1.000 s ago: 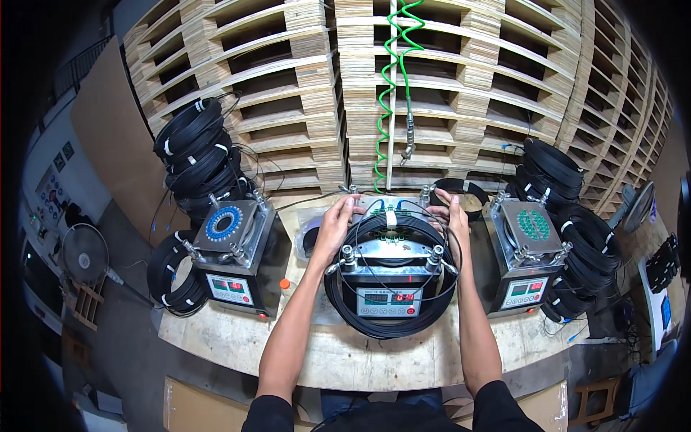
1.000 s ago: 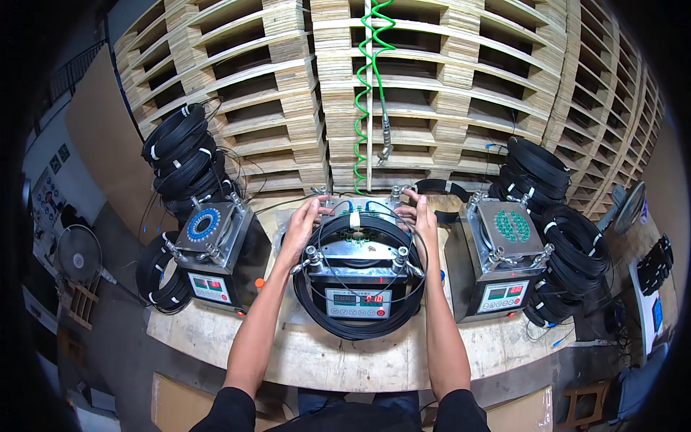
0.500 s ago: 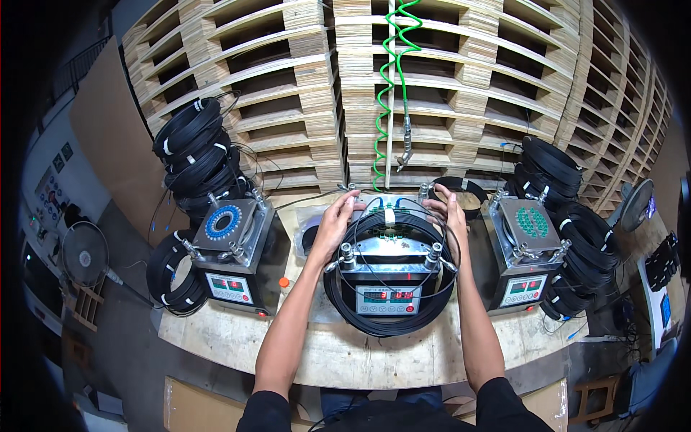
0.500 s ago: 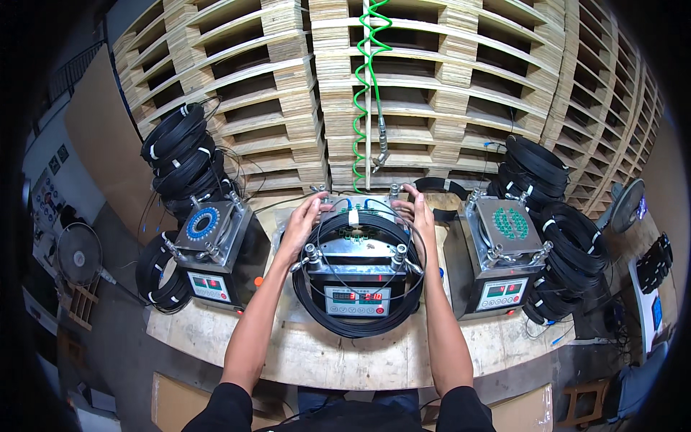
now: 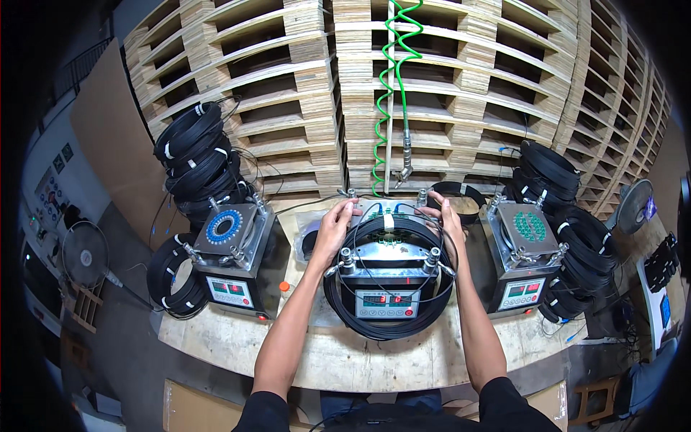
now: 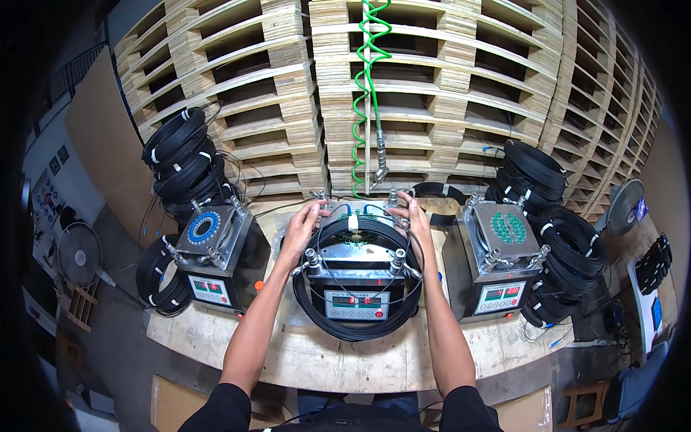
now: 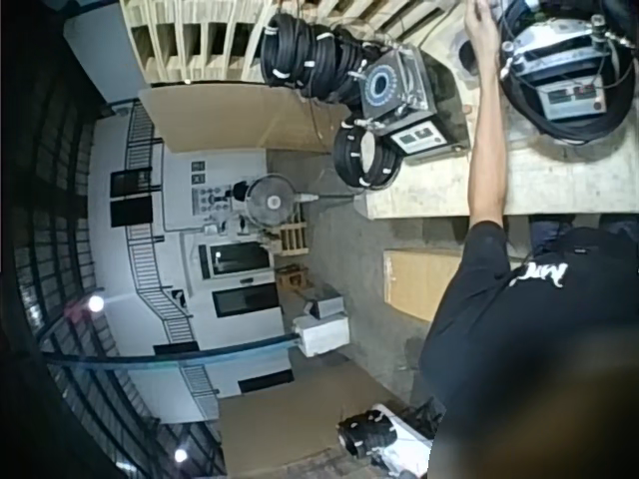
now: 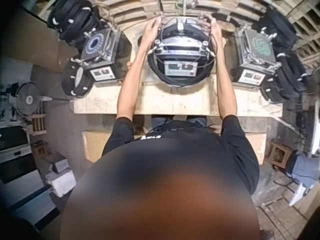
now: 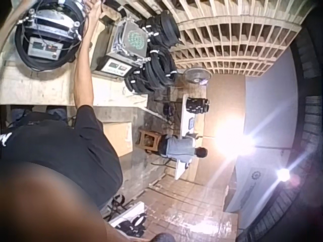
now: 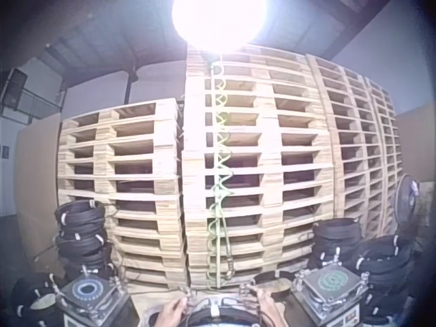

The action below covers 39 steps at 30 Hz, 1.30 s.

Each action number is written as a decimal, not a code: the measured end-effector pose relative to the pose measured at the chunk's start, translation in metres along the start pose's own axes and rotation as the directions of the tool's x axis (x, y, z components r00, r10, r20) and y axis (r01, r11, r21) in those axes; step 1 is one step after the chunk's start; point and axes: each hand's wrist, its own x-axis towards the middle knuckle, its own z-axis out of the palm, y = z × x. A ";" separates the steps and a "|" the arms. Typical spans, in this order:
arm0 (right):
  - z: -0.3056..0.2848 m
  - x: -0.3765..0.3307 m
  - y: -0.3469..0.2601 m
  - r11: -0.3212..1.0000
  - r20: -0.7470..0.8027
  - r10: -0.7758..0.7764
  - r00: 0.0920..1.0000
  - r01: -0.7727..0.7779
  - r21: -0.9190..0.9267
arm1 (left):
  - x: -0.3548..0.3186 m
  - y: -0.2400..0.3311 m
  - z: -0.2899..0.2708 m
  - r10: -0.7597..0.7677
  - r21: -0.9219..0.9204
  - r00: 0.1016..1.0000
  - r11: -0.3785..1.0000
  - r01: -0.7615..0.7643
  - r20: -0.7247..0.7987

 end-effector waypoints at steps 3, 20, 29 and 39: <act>-0.001 0.001 0.005 1.000 -0.004 -0.011 1.000 0.012 0.027 | -0.003 0.003 0.001 -0.016 0.002 1.000 1.000 0.016 0.001; 0.003 -0.001 0.003 0.998 -0.005 -0.015 1.000 0.016 0.069 | -0.003 0.002 0.000 0.014 0.040 1.000 0.999 -0.014 -0.003; -0.011 0.011 0.023 0.993 -0.006 -0.111 0.994 0.112 0.029 | -0.003 0.008 0.003 0.031 0.007 0.999 0.999 -0.031 -0.005; -0.004 0.002 0.007 0.997 -0.003 -0.061 0.998 0.061 -0.035 | 0.000 -0.003 0.000 0.026 -0.013 0.999 1.000 -0.027 -0.042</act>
